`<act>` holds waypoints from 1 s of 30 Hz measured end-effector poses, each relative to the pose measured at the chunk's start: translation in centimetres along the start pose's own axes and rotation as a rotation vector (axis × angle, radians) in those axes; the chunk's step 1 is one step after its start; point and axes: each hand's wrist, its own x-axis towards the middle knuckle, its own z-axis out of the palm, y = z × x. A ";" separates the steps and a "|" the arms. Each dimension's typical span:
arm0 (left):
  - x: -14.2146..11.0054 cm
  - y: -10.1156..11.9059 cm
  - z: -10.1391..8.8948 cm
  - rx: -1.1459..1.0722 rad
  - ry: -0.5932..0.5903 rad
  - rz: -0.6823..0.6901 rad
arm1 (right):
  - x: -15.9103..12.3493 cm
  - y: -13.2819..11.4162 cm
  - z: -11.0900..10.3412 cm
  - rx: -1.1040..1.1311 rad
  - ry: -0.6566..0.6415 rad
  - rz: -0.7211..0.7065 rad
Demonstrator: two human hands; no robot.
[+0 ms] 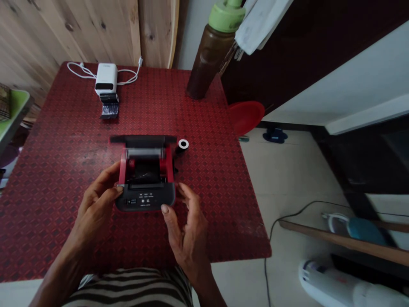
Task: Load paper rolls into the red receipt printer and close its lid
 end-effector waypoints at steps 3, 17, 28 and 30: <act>0.1 0.0 -0.1 0.035 -0.009 0.024 | 0.2 -0.4 -0.3 -0.009 -0.008 -0.005; 0.1 0.1 -0.9 0.087 -0.091 0.045 | 12.8 -8.3 1.7 -0.618 -0.561 -0.545; 0.7 0.1 -1.3 0.044 -0.150 0.026 | 14.4 -9.5 4.1 -0.815 -0.732 -0.516; 0.8 0.0 -1.4 0.053 -0.153 0.032 | 13.7 -9.7 3.8 -0.848 -0.653 -0.570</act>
